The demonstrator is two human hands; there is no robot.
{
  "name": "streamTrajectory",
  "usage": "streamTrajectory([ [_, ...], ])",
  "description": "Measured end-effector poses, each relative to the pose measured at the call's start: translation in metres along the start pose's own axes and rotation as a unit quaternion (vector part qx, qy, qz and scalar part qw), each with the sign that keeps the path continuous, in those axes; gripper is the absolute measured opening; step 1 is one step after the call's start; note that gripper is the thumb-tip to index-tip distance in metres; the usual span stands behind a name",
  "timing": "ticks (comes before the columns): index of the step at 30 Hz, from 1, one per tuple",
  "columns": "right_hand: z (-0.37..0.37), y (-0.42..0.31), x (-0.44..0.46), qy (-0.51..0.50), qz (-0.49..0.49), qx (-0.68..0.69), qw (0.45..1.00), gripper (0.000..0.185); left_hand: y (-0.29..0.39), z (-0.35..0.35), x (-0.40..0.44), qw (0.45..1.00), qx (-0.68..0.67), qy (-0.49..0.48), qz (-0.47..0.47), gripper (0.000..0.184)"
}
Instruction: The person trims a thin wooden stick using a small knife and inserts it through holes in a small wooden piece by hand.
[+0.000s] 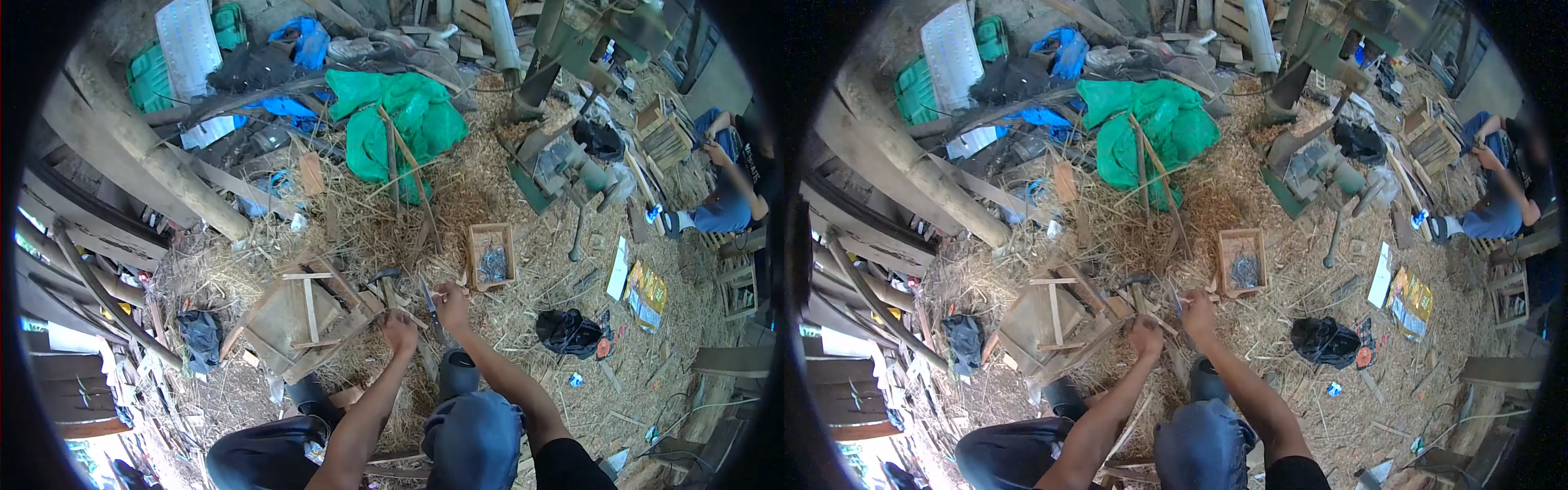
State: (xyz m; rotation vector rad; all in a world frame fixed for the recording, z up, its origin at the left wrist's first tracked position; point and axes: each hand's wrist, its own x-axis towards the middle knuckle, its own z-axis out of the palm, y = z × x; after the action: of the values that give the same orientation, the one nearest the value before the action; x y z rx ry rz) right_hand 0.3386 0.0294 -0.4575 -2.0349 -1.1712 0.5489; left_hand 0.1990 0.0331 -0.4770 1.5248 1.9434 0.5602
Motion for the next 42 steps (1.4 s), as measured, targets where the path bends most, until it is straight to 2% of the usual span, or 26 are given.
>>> streamTrajectory([
  [1,0.008,0.002,-0.006,-0.001,0.006,-0.001,1.0,0.019,-0.004,0.004,0.002,1.0,0.003,-0.005,-0.001,0.008],
  [3,0.019,0.007,-0.028,-0.257,0.085,0.032,0.962,0.022,-0.01,0.009,0.008,0.993,-0.044,0.051,-0.102,0.01],
  [4,0.03,0.017,-0.039,-0.347,0.099,0.059,0.931,0.025,0.015,-0.012,0.002,0.989,-0.006,0.026,-0.143,0.013],
  [7,0.106,0.088,-0.078,-0.325,-0.052,0.177,0.928,0.033,0.011,-0.018,0.004,0.988,-0.054,-0.014,-0.141,0.02],
  [8,0.081,0.055,-0.084,-0.295,-0.126,0.019,0.947,0.037,0.03,-0.031,0.0,0.991,-0.048,-0.048,-0.114,0.021],
  [9,0.052,0.025,-0.082,-0.28,-0.119,0.018,0.953,0.037,0.031,-0.029,0.002,0.992,-0.047,-0.058,-0.1,0.021],
  [10,0.016,-0.009,-0.073,-0.333,0.063,0.193,0.921,0.041,0.027,-0.024,0.006,0.99,-0.056,-0.051,-0.119,0.021],
  [11,-0.011,-0.031,-0.063,-0.361,0.234,0.361,0.827,0.045,0.032,-0.02,0.008,0.987,-0.067,-0.045,-0.138,0.02],
  [12,-0.028,-0.038,-0.057,-0.304,0.211,0.361,0.856,0.038,0.042,-0.019,0.006,0.967,-0.193,-0.058,-0.158,0.017],
  [13,-0.056,-0.046,-0.051,-0.288,0.212,0.36,0.861,0.038,0.053,-0.016,-0.003,0.967,-0.196,-0.071,-0.148,0.017],
  [15,-0.116,-0.065,-0.05,-0.313,0.119,0.18,0.925,0.037,0.074,-0.017,-0.018,0.928,-0.312,-0.104,-0.173,0.016],
  [17,-0.15,-0.067,-0.064,-0.257,0.119,0.184,0.941,0.031,0.125,-0.04,-0.055,0.942,-0.286,-0.147,-0.1,0.018],
  [19,-0.178,-0.065,-0.077,-0.099,0.142,0.137,0.975,0.036,0.159,-0.038,-0.083,0.915,-0.34,-0.203,-0.075,0.018],
  [20,-0.2,-0.07,-0.088,-0.063,0.184,0.169,0.966,0.033,0.175,-0.037,-0.1,0.93,-0.311,-0.196,0.006,0.021],
  [21,-0.207,-0.056,-0.097,-0.058,0.19,0.167,0.966,0.033,0.182,-0.028,-0.113,0.928,-0.311,-0.204,0.006,0.021],
  [23,-0.215,-0.023,-0.111,0.053,0.215,0.248,0.943,0.031,0.196,-0.003,-0.129,0.867,-0.327,-0.366,0.089,0.02],
  [25,-0.229,-0.008,-0.113,0.109,0.252,0.278,0.92,0.03,0.212,0.029,-0.141,0.845,-0.295,-0.426,0.131,0.019],
  [27,-0.238,0.033,-0.102,0.247,0.183,0.221,0.925,0.029,0.226,0.07,-0.143,0.818,-0.261,-0.484,0.169,0.017],
  [29,-0.243,0.081,-0.078,0.275,0.204,0.233,0.91,0.028,0.246,0.117,-0.141,0.753,-0.293,-0.54,0.235,0.013],
  [30,-0.252,0.094,-0.063,0.267,0.241,0.24,0.902,0.029,0.279,0.102,-0.142,0.767,-0.207,-0.56,0.236,0.015],
  [34,-0.267,0.148,0.002,0.284,0.286,0.337,0.851,0.026,0.308,0.186,-0.119,0.777,-0.199,-0.552,0.23,0.014],
  [35,-0.269,0.172,0.014,0.277,0.29,0.332,0.854,0.026,0.306,0.216,-0.112,0.8,-0.185,-0.492,0.289,0.011],
  [37,-0.267,0.187,0.023,0.163,0.271,-0.012,0.949,0.037,0.294,0.217,-0.106,0.828,-0.159,-0.421,0.334,0.008],
  [38,-0.265,0.179,0.023,0.218,0.362,-0.024,0.906,0.051,0.29,0.203,-0.111,0.839,-0.148,-0.429,0.302,0.011],
  [40,-0.254,0.167,0.01,0.228,0.278,-0.215,0.908,0.069,0.273,0.188,-0.107,0.836,-0.19,-0.414,0.305,0.013],
  [42,-0.257,0.127,0.0,0.172,0.287,-0.275,0.901,0.071,0.251,0.152,-0.106,0.856,-0.184,-0.394,0.281,0.012],
])
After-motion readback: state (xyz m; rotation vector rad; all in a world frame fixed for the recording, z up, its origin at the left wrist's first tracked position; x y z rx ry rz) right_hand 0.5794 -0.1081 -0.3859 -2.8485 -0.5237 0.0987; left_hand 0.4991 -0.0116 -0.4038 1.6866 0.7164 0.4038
